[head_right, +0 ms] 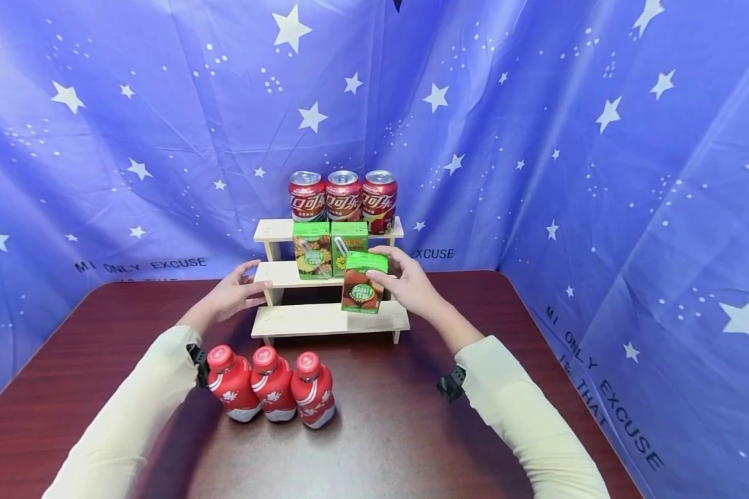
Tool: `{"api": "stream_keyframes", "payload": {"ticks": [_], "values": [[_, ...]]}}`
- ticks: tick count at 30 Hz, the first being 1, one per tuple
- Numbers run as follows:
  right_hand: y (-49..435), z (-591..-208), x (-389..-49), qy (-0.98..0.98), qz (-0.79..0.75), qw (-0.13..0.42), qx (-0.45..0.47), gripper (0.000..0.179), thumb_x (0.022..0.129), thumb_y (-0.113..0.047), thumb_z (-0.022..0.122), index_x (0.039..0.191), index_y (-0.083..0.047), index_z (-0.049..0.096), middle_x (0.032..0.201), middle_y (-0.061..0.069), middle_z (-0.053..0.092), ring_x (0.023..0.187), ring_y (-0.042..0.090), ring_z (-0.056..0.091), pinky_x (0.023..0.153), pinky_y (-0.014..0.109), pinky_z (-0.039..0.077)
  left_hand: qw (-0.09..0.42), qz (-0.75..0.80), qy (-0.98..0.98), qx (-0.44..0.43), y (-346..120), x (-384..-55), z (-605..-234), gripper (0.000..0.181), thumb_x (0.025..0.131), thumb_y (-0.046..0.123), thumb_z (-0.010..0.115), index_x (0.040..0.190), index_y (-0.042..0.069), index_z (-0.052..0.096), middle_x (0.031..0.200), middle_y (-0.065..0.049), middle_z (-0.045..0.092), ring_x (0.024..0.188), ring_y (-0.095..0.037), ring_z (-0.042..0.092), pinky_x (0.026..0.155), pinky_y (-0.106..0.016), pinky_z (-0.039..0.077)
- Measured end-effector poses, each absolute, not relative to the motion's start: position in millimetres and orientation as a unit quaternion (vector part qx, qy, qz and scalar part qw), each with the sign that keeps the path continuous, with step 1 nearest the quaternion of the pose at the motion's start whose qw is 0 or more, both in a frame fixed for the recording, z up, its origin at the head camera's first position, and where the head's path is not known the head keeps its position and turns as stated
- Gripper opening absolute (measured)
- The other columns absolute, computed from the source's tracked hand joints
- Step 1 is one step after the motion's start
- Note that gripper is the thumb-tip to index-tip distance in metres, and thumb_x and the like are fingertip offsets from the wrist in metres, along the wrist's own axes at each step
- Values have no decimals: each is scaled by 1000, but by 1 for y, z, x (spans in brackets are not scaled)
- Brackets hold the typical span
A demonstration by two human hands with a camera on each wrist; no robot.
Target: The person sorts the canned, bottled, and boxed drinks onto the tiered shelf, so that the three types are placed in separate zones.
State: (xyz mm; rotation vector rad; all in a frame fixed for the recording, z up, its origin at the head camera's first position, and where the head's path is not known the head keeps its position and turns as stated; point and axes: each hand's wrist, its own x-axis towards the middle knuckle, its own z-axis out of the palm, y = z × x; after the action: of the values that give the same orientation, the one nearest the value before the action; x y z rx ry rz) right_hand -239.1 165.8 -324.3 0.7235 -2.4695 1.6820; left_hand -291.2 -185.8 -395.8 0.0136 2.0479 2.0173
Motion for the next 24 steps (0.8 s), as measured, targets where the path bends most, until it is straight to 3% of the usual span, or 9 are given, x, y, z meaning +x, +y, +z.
{"api": "stream_keyframes", "payload": {"ticks": [4,9,16,24], "values": [[172,-321,-244,-796,559,48,225,42,91,-12,62,130,-5,49,109,17,60,87,7,59,72,17,53,128,693,709,15,-187,-293,-399,76,94,7,54,151,12,4,139,-25,28,126,-36,40,107,-49,40],[180,-316,-250,-787,572,70,221,42,90,-9,61,130,-2,49,111,15,60,87,5,58,70,15,51,118,698,705,46,-192,-293,-403,82,89,15,64,150,13,9,131,-24,35,116,-29,49,103,-48,45],[193,-312,-258,-803,557,86,194,42,91,-15,62,130,-5,49,118,17,58,90,5,57,72,12,50,135,692,709,12,-188,-289,-393,76,94,6,52,151,12,2,142,-26,24,129,-38,37,109,-50,38],[199,-306,-272,-818,545,82,165,44,92,-18,60,133,-7,47,113,14,55,92,7,53,74,15,47,133,696,706,2,-186,-293,-396,76,94,6,53,151,14,3,143,-26,23,130,-39,35,108,-49,38]]}}
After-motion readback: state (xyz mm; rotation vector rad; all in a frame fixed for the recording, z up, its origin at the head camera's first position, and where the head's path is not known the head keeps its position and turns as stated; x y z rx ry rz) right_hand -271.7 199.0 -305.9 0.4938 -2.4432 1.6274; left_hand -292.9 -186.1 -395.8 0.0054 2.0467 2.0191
